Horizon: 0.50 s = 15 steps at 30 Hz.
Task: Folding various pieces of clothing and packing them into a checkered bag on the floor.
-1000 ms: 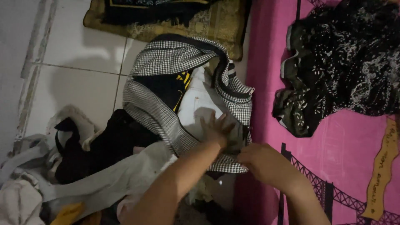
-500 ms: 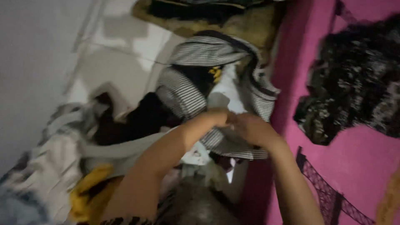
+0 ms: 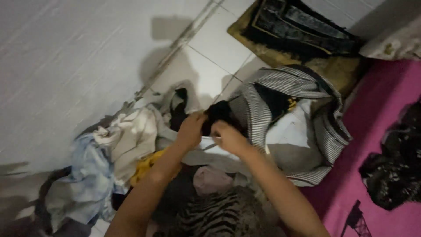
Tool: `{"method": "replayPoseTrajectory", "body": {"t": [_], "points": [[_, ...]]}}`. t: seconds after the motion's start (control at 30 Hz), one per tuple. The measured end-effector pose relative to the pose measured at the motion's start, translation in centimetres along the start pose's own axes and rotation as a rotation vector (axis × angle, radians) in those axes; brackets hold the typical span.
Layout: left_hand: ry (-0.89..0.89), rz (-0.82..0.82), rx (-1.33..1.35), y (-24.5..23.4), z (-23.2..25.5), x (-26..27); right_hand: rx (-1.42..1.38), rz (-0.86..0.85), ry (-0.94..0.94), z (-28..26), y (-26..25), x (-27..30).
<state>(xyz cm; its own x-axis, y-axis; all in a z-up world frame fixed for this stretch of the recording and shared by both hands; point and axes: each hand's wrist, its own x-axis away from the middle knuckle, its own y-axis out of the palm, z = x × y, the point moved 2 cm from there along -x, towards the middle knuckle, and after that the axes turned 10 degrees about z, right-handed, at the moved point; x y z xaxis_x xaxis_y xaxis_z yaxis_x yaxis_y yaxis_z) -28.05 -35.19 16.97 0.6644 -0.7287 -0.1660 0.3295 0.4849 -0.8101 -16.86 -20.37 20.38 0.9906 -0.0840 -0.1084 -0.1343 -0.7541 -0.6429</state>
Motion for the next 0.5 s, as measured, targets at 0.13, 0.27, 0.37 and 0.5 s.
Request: {"method": "replayPoseTrajectory", "body": {"t": [0.13, 0.27, 0.37, 0.5], "points": [[0.045, -0.221, -0.224, 4.4, -7.2, 5.2, 0.33, -0.252, 0.059, 2.7, 6.2, 1.0], [0.152, -0.243, -0.147, 4.5, -6.0, 4.6, 0.502, -0.376, 0.185, 3.5, 5.2, 0.9], [0.065, -0.252, 0.043, 1.0, -2.4, 1.2, 0.435, -0.208, 0.216, -1.6, -2.1, -0.8], [0.004, -0.33, 0.462, -4.1, 1.1, -3.0, 0.409, 0.026, 0.266, -9.2, -11.3, -1.0]]}}
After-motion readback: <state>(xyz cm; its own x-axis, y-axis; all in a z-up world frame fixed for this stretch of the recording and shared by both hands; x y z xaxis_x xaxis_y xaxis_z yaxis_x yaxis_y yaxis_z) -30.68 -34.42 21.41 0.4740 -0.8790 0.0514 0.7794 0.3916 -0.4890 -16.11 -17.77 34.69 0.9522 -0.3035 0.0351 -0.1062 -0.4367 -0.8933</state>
